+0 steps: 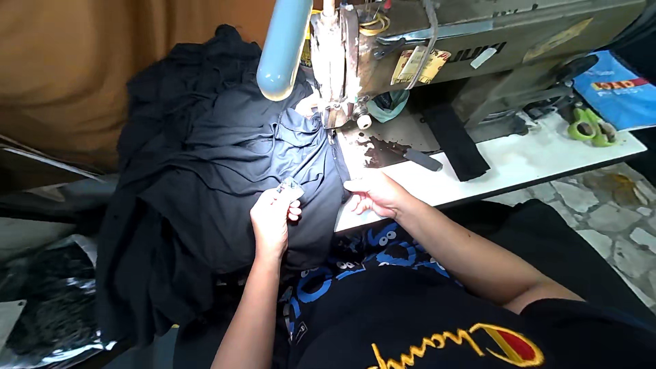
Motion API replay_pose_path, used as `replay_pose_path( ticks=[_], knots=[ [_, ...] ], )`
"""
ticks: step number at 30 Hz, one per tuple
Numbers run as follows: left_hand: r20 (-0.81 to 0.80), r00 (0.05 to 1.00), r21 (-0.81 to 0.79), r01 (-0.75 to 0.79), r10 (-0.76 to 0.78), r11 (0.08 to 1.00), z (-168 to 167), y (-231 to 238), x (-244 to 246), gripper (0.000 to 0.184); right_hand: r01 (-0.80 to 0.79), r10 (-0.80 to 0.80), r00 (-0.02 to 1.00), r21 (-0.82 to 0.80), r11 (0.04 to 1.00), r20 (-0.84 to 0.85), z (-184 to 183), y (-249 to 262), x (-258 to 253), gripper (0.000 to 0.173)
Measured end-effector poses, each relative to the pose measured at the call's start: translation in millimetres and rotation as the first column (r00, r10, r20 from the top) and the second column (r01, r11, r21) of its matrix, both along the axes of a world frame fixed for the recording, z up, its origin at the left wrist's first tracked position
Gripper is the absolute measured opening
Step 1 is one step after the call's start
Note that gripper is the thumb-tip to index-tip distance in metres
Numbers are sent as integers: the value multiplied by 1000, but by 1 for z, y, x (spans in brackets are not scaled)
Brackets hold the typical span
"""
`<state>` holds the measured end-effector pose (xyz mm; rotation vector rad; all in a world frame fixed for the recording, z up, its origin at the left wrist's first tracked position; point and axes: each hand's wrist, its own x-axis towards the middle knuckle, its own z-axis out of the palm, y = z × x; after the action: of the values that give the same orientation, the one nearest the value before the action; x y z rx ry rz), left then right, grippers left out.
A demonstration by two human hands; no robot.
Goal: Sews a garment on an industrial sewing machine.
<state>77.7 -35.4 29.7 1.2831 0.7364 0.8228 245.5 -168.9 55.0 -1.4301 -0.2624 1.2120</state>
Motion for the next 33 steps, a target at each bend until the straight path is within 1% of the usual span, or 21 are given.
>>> replay_pose_path(
  ticks=[2, 3, 4, 6, 7, 9, 10, 11, 12, 14, 16, 18, 19, 20, 22, 24, 25, 26, 28, 31, 33],
  knots=[
    [-33, 999, 64, 36, -34, 997, 2, -2, -2, 13, 30, -32, 995, 17, 999, 90, -1, 0, -2, 4],
    [-81, 994, 157, 90, -77, 983, 4, -5, -5, 9, 56, -60, 990, 38, 998, 126, -2, 0, -4, 6],
    [-145, 981, 292, 165, -127, 942, 7, -10, -6, 5, 59, -68, 984, 59, 997, 162, -2, -2, -6, 23],
    [-262, 936, 551, 346, -237, 759, 10, -23, -2, 11, 46, -63, 964, 72, 996, 258, -3, -5, -7, 48],
    [-335, 901, 633, 433, -276, 642, 10, -31, 4, 13, 25, -46, 952, 73, 997, 303, -3, -7, -6, 52],
    [-483, 832, 714, 555, -275, 426, 5, -46, 22, 12, -44, 26, 931, 39, 998, 363, 1, -9, -2, 51],
    [-518, 821, 743, 571, -239, 350, -1, -49, 31, 11, -84, 71, 910, 13, 996, 409, 4, -9, 2, 47],
    [-536, 821, 762, 572, -200, 304, -7, -50, 40, 11, -127, 121, 863, -22, 992, 491, 7, -8, 9, 40],
    [-541, 825, 775, 564, -161, 285, -11, -51, 45, 12, -154, 167, 769, -74, 985, 618, 11, -5, 17, 32],
    [-542, 831, 779, 552, -123, 296, -12, -50, 49, 12, -161, 209, 434, -153, 975, 876, 5, 1, 38, 23],
    [-551, 819, 745, 568, -158, 350, -5, -49, 48, 13, -227, 191, 104, -164, 960, 976, -11, 6, 58, 28],
    [-549, 804, 673, 588, -230, 448, 3, -47, 46, 18, -327, 203, -69, -214, 921, 977, -22, 6, 64, 35],
    [-542, 800, 644, 591, -256, 485, 6, -47, 44, 20, -361, 156, -127, -192, 913, 980, -26, 3, 61, 32],
    [-534, 799, 622, 592, -277, 512, 8, -46, 42, 21, -385, 91, -163, -148, 911, 982, -30, -1, 56, 29],
    [-533, 777, 561, 621, -335, 548, 14, -43, 39, 22, -403, -16, -179, -58, 913, 984, -34, -7, 46, 23],
    [-532, 748, 471, 651, -398, 595, 23, -37, 35, 23, -395, -60, -169, -12, 919, 984, -37, -13, 39, 21],
    [-513, 762, 448, 630, -394, 635, 26, -34, 34, 21, -385, -64, -166, -5, 923, 984, -39, -15, 37, 21],
    [-490, 795, 442, 581, -358, 683, 29, -31, 33, 18, -374, -64, -157, 1, 927, 985, -41, -17, 34, 20],
    [-452, 862, 482, 453, -231, 750, 28, -19, 33, 22, -354, -48, -145, -7, 935, 988, -45, -17, 30, 18],
    [-386, 922, 668, 259, 27, 697, 0, 20, 36, 23, -327, -17, -162, -38, 944, 987, -53, -18, 26, 18],
    [-376, 919, 690, 191, 120, 698, -9, 48, 33, 24, -321, -6, -170, -50, 946, 985, -53, -17, 23, 17]
  ],
)
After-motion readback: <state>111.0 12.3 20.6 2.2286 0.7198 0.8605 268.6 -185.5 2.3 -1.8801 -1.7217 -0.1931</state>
